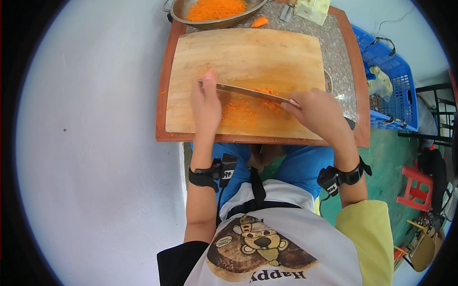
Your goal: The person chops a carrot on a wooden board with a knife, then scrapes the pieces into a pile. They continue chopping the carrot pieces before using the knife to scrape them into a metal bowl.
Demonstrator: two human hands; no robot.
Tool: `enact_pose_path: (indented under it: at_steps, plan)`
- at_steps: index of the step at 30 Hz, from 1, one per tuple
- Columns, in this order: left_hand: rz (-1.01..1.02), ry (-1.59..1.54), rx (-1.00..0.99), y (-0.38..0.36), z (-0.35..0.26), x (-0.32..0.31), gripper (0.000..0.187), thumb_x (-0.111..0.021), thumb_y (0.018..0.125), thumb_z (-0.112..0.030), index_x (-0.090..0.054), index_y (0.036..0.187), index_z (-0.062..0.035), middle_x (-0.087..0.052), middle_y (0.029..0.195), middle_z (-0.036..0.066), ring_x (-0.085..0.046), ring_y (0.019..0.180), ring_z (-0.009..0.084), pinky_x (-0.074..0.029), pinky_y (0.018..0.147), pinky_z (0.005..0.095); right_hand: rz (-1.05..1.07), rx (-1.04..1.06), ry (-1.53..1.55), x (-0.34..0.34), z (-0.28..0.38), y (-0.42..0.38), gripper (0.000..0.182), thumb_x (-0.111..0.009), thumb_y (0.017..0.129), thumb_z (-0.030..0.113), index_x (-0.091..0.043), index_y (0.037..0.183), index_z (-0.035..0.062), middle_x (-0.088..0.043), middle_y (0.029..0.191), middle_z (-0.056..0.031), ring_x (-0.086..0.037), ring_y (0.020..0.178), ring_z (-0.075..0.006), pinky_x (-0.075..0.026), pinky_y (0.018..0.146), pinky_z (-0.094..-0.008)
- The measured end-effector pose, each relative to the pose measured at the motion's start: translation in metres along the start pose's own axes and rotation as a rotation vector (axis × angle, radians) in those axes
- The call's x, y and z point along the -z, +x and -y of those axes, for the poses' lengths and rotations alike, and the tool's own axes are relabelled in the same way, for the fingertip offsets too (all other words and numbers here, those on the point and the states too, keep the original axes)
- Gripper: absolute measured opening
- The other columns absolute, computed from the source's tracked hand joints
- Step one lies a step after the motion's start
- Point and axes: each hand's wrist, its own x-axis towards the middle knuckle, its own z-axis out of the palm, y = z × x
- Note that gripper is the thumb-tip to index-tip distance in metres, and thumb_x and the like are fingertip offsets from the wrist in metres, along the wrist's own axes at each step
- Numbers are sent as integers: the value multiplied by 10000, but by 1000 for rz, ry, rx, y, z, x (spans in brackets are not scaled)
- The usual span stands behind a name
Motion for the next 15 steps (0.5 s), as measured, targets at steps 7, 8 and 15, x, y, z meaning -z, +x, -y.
enact_pose_path:
  at_steps: [7,8,15]
  plan:
    - [0,-25,19,15,-9,26,391,-395,916,-388,-495,788,-32,-489,681,28,-457,568,86,-387,509,219,-13,77,48,-11,10,19,236,-533,795,268,-601,740,49,-584,676,-155,-589,685,-316,-470,608,-407]
    - [12,-19,10,12,-15,25,393,-396,915,-388,-493,789,-29,-492,687,31,-456,569,84,-388,511,219,-23,112,65,-9,7,20,233,-535,792,266,-601,741,48,-584,678,-154,-589,683,-318,-471,607,-406]
    - [-6,-5,-32,-3,-6,3,349,-422,917,-332,-493,800,-11,-417,595,2,-371,529,63,-331,482,219,-12,49,50,-4,-3,-3,239,-550,800,288,-585,745,58,-551,615,-149,-554,623,-340,-437,563,-430]
